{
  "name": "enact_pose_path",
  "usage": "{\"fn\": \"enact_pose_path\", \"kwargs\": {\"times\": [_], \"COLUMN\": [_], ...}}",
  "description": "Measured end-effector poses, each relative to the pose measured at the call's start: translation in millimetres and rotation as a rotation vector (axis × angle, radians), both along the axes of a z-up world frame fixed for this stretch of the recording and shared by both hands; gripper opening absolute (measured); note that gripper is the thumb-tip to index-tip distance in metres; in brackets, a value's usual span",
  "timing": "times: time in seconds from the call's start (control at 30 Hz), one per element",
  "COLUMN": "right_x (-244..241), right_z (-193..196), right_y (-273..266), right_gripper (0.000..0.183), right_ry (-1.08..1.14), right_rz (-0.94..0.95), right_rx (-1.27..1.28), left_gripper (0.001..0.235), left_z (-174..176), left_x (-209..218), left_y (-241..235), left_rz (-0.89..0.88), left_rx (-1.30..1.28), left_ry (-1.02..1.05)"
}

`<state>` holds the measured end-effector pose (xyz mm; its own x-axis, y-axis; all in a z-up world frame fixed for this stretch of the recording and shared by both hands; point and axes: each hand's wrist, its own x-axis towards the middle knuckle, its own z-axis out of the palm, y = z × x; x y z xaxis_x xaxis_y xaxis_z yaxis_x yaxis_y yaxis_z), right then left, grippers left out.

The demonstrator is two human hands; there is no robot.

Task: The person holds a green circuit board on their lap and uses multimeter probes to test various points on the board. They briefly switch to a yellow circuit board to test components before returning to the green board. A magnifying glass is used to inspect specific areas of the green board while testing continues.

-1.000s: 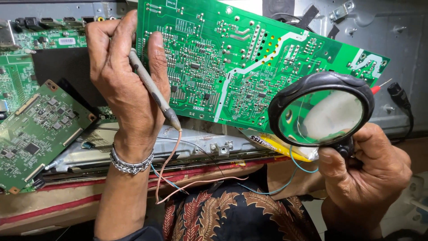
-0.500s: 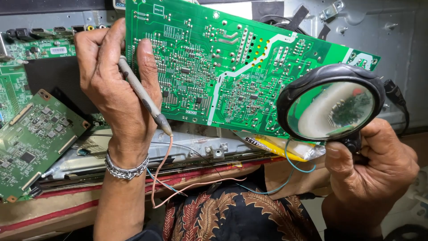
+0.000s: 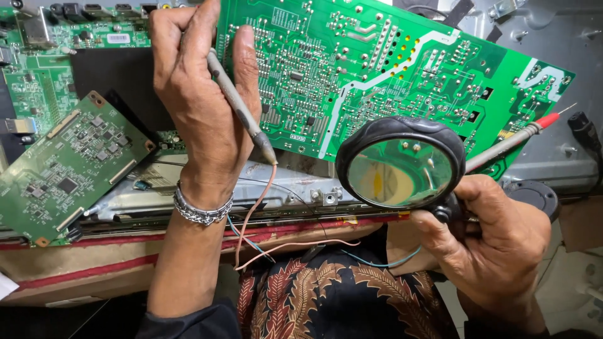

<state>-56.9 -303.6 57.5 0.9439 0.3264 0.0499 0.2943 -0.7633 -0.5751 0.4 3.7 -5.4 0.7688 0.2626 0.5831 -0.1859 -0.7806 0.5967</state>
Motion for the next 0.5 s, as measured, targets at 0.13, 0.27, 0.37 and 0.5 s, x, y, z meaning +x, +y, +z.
{"fn": "enact_pose_path", "kwargs": {"times": [0.13,0.27,0.37,0.5], "right_x": [-2.7,-5.2,-7.1,-18.7], "right_z": [-3.6,-4.9,-1.7,7.7], "right_y": [2.3,3.3,5.7,-2.4], "right_gripper": [0.032,0.031,0.032,0.036], "right_ry": [-0.018,0.003,0.021,-0.010], "right_rz": [-0.003,-0.027,-0.046,-0.206], "right_rx": [0.000,0.028,0.043,0.076], "left_gripper": [0.024,0.023,0.021,0.024], "left_z": [5.7,8.5,7.7,10.7], "left_x": [0.0,-1.6,-1.5,-2.1], "left_y": [-0.8,-1.7,-2.1,-4.2], "left_rz": [-0.010,-0.023,-0.022,-0.017], "left_rx": [0.004,-0.028,-0.037,-0.024], "left_ry": [-0.022,-0.004,0.005,0.031]}}
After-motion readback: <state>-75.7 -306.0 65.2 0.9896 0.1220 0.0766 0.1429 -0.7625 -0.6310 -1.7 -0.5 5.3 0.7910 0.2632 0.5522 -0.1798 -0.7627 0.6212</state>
